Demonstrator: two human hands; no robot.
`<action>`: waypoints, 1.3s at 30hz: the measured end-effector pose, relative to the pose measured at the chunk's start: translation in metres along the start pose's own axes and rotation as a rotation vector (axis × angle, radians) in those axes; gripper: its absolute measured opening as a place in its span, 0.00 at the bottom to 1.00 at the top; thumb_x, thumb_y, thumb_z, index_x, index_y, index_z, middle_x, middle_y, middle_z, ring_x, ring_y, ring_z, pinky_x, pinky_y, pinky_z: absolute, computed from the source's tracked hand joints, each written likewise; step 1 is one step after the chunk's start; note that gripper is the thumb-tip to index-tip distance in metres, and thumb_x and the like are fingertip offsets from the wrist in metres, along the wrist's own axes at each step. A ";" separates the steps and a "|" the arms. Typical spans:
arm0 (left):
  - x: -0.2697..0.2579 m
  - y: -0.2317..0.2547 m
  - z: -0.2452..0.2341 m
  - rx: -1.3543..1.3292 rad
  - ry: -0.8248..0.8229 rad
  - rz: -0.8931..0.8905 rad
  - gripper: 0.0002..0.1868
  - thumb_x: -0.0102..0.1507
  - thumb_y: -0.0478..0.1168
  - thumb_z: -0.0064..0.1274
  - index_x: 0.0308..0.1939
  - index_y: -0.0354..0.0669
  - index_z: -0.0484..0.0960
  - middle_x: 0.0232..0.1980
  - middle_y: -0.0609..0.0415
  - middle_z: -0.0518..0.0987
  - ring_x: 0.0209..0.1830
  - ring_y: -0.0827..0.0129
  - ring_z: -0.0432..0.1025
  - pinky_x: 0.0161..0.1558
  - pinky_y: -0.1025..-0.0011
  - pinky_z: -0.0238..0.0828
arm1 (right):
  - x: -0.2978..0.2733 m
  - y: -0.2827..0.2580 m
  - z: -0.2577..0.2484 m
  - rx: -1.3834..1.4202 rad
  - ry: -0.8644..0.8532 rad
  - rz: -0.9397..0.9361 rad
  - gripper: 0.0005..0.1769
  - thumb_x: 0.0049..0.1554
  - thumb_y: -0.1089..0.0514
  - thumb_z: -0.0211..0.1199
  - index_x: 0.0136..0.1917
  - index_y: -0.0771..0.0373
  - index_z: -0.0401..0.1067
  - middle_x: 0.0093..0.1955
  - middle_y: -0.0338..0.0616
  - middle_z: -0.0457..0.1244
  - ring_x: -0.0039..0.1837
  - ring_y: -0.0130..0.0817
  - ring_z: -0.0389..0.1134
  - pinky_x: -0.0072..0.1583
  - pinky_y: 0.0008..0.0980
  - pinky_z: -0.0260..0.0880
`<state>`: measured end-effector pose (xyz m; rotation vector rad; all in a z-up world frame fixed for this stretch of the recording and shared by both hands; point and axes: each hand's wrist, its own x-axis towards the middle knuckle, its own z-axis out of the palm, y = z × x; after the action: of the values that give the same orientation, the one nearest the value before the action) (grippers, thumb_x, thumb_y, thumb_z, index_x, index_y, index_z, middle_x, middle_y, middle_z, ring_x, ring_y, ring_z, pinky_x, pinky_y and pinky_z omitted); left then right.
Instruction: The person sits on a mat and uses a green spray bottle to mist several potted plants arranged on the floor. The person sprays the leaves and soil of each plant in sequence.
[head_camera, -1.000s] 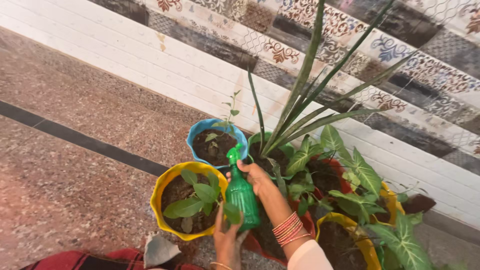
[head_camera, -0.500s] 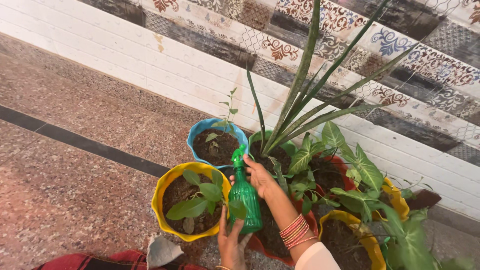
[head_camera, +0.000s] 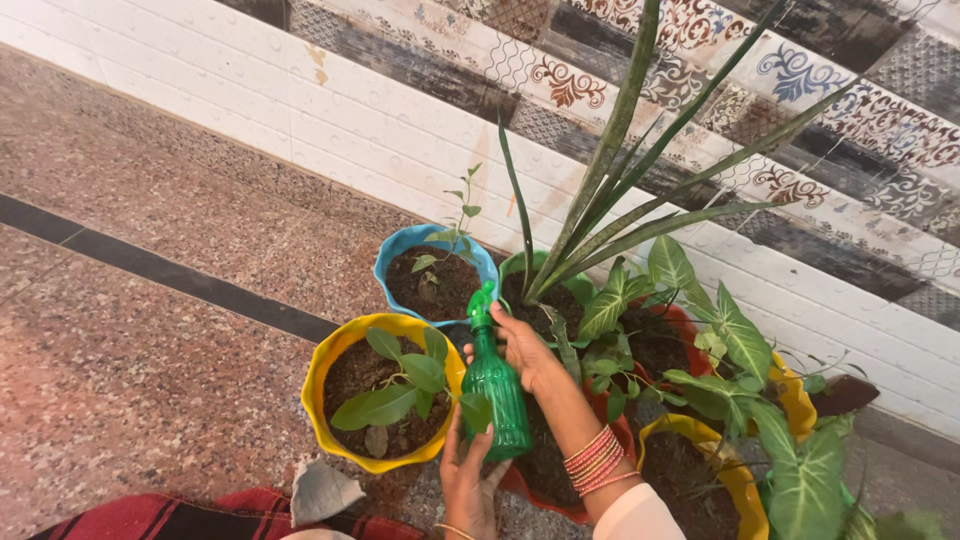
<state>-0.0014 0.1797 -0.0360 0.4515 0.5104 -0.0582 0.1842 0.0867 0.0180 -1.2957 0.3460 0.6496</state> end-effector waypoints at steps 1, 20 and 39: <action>-0.001 0.000 0.000 0.007 0.005 -0.009 0.40 0.57 0.38 0.59 0.75 0.57 0.67 0.62 0.54 0.78 0.58 0.61 0.75 0.55 0.50 0.72 | -0.004 -0.002 0.002 -0.007 -0.006 -0.004 0.41 0.50 0.26 0.65 0.58 0.64 0.69 0.45 0.56 0.70 0.44 0.45 0.73 0.47 0.46 0.78; -0.003 -0.001 0.007 -0.027 -0.015 -0.019 0.42 0.56 0.39 0.60 0.74 0.56 0.64 0.60 0.51 0.78 0.57 0.58 0.75 0.56 0.47 0.73 | 0.017 0.008 -0.017 0.004 -0.030 -0.010 0.28 0.54 0.39 0.67 0.58 0.61 0.70 0.48 0.55 0.71 0.46 0.44 0.74 0.50 0.50 0.79; -0.054 0.014 -0.106 -0.066 0.214 0.026 0.41 0.56 0.45 0.59 0.72 0.53 0.61 0.65 0.50 0.74 0.63 0.53 0.72 0.55 0.41 0.73 | -0.151 0.130 0.054 0.155 -0.156 0.028 0.32 0.60 0.35 0.50 0.66 0.58 0.69 0.46 0.51 0.70 0.45 0.38 0.73 0.50 0.41 0.78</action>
<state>-0.0947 0.2344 -0.0866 0.4013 0.7145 0.0322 -0.0195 0.1180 0.0190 -1.0867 0.2814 0.7292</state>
